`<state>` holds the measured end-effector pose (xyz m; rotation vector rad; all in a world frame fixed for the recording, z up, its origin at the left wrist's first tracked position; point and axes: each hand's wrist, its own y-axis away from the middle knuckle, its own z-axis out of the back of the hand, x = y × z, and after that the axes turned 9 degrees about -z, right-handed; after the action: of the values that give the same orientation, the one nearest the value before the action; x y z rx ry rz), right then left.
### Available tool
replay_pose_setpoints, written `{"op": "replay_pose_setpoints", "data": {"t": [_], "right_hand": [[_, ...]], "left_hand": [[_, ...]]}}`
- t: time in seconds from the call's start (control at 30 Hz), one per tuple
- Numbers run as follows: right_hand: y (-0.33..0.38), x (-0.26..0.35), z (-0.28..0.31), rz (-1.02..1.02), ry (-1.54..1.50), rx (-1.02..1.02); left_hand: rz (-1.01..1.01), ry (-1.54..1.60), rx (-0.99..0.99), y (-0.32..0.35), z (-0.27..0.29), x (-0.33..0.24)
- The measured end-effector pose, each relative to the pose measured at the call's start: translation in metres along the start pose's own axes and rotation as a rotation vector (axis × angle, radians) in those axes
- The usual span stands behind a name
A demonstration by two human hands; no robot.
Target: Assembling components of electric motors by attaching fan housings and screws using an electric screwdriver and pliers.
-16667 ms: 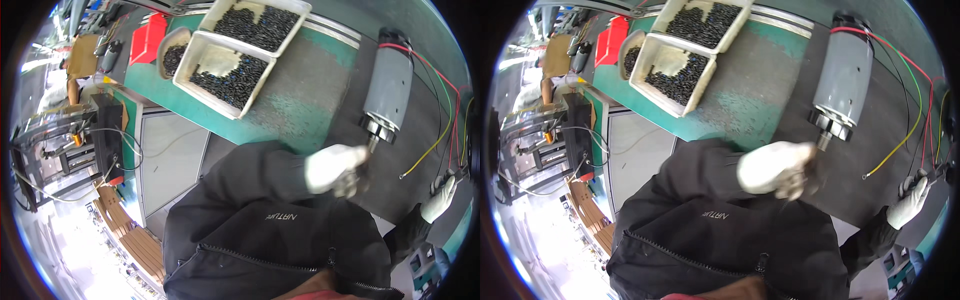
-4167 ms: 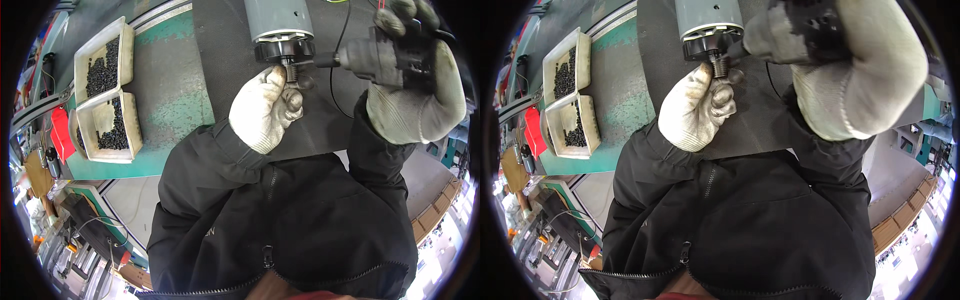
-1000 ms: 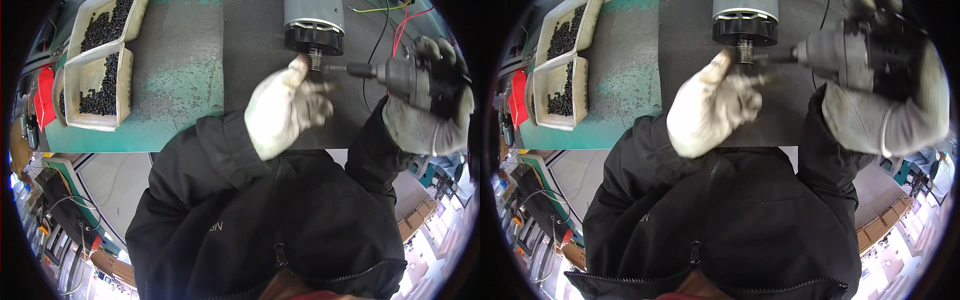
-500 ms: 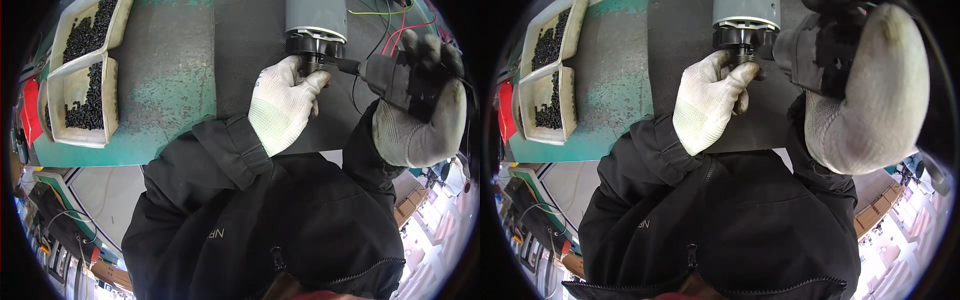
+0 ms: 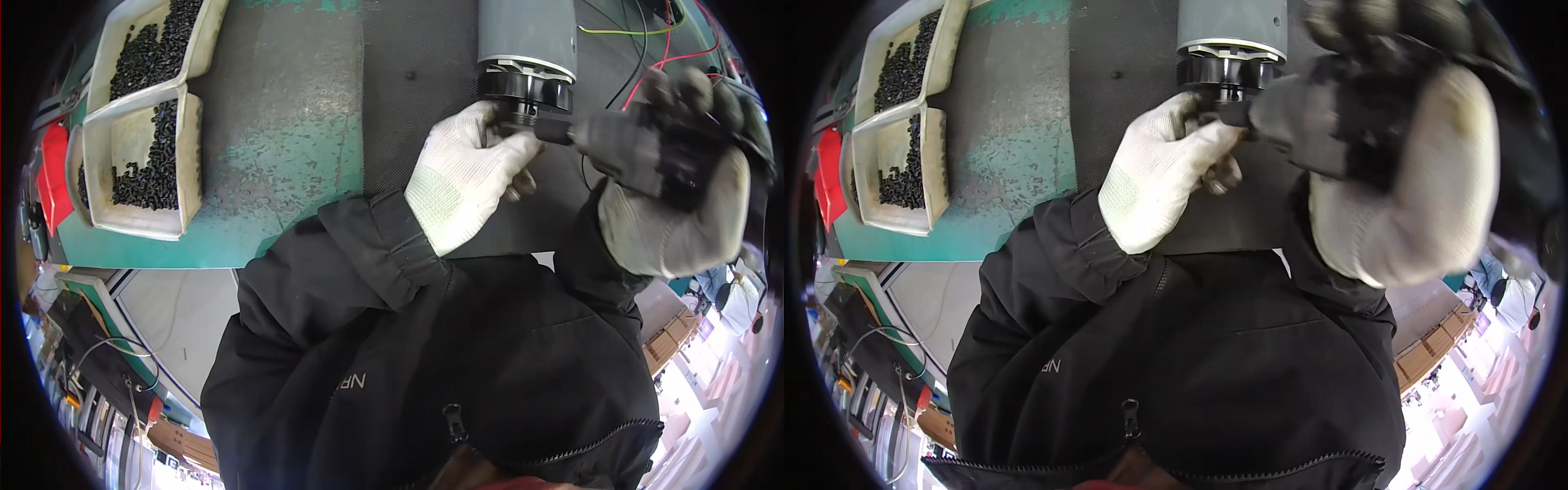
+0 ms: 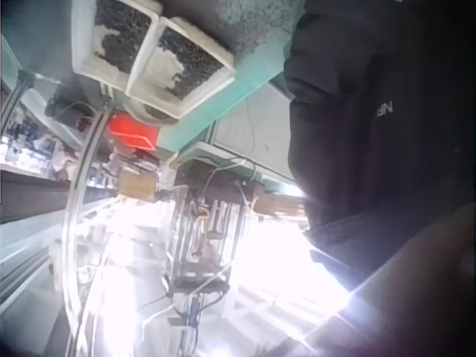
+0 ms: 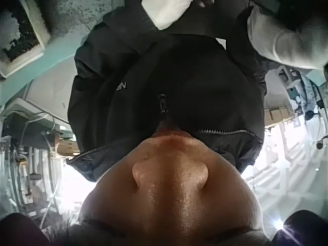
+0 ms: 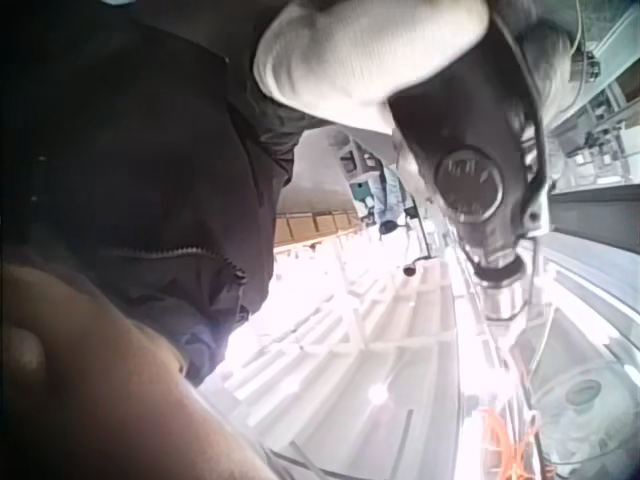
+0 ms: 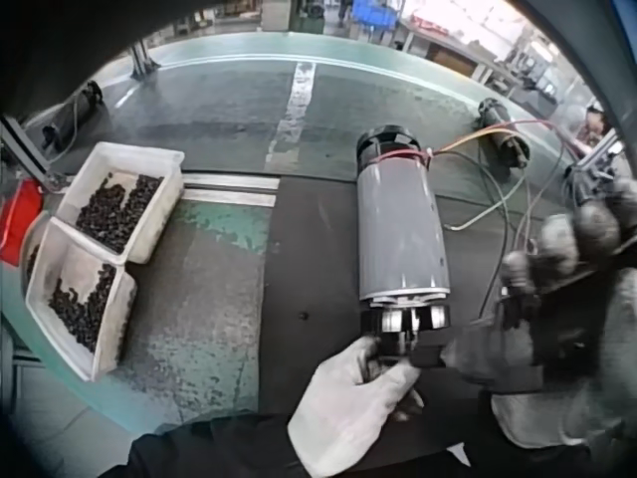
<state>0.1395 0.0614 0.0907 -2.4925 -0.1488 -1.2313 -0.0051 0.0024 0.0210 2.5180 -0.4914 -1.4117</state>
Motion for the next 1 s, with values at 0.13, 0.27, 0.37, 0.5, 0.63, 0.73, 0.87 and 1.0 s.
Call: {"op": "replay_pose_setpoints", "data": {"t": [0.13,0.27,0.37,0.5,0.63,0.73,0.87,1.0], "right_hand": [[0.006,0.029,-0.009,0.037,0.075,-0.134],[0.010,0.024,0.007,0.239,0.180,-0.130],[0.006,0.026,0.011,0.236,0.299,-0.418],[0.011,0.026,0.016,0.278,0.381,-0.472],[0.016,0.040,0.022,0.228,0.167,-0.306],[0.022,0.045,0.018,0.202,0.055,-0.163],[0.028,0.047,0.015,0.171,0.014,-0.104],[0.031,0.040,0.012,0.148,0.014,-0.082]], "left_hand": [[-0.704,-1.224,-0.007,0.029,0.035,-0.008],[-0.647,-1.439,-0.326,0.015,0.059,-0.030],[-0.731,-1.559,-0.280,0.000,0.066,-0.024],[-0.721,-1.609,-0.207,-0.006,0.064,-0.027],[-0.392,-0.481,-0.031,0.028,0.034,-0.037],[-0.281,0.236,0.138,0.035,0.018,-0.020],[-0.210,0.546,0.254,0.030,0.010,0.004],[-0.213,0.551,0.329,0.031,0.010,0.012]]}}
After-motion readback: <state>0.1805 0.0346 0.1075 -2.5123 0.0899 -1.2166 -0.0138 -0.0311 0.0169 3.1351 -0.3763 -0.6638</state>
